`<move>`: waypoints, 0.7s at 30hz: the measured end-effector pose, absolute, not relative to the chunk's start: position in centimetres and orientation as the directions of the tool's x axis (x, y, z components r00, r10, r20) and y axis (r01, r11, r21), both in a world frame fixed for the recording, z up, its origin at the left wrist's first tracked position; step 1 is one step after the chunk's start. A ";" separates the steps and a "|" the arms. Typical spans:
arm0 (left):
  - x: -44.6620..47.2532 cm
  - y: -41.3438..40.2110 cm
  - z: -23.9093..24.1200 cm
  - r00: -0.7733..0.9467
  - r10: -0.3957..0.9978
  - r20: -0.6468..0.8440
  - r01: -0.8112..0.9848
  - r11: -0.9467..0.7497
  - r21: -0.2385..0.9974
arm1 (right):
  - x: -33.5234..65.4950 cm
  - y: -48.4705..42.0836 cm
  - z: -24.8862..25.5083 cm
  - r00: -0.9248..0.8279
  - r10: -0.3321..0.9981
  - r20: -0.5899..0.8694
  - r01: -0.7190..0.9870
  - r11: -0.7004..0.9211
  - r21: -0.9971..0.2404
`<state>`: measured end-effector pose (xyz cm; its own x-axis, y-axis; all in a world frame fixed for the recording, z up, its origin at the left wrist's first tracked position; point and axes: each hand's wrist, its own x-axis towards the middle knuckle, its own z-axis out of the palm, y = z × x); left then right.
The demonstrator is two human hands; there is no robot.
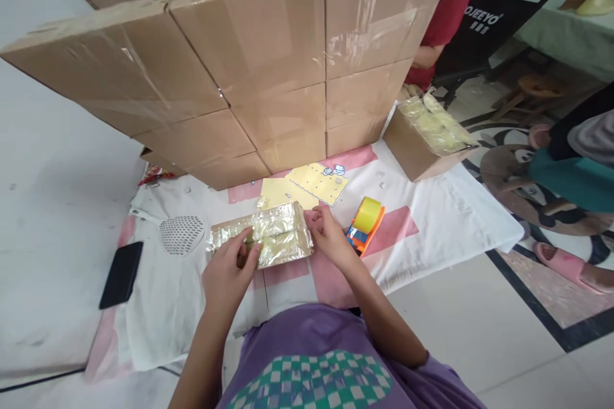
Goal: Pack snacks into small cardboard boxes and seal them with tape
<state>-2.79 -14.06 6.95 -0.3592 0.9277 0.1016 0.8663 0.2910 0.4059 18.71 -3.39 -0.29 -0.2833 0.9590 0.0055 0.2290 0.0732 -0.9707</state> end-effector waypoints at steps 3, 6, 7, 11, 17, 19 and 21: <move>-3.0 -14.2 6.8 -0.356 0.929 0.102 0.877 0.295 0.380 | 17.5 -5.3 -0.6 -0.111 0.993 0.043 0.157 0.060 -0.986; -3.2 -14.2 6.8 -0.308 0.945 0.106 0.907 0.259 0.331 | 16.6 -7.3 -0.8 -0.052 0.998 0.022 -0.015 0.022 -1.000; -3.3 -14.2 6.9 -0.290 0.951 0.105 0.916 0.245 0.317 | 16.4 -7.9 -0.8 -0.047 0.999 0.014 -0.048 0.012 -0.999; -3.6 -14.3 7.0 -0.273 0.958 0.084 0.925 0.238 0.298 | 16.4 -9.6 -1.2 -0.036 0.999 -0.021 -0.073 -0.024 -0.997; -3.4 -14.3 6.5 -0.235 0.961 0.146 0.948 0.194 0.252 | 16.8 -9.8 -2.7 -0.076 0.997 -0.016 -0.059 -0.021 -0.998; -3.4 -14.4 6.3 -0.219 0.962 0.163 0.950 0.172 0.259 | 16.8 -9.5 -3.1 -0.081 0.997 -0.005 -0.071 -0.011 -0.997; -3.8 -14.8 6.1 -0.192 0.961 0.199 0.951 0.133 0.278 | 16.5 -9.2 -3.6 -0.089 0.996 0.008 -0.053 0.004 -0.999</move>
<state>-3.75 -14.78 6.14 -0.1923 0.9610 0.1985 0.9514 0.1331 0.2777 16.54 -9.18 -3.57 -0.0895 0.9960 0.0084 -0.0532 0.0036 -0.9986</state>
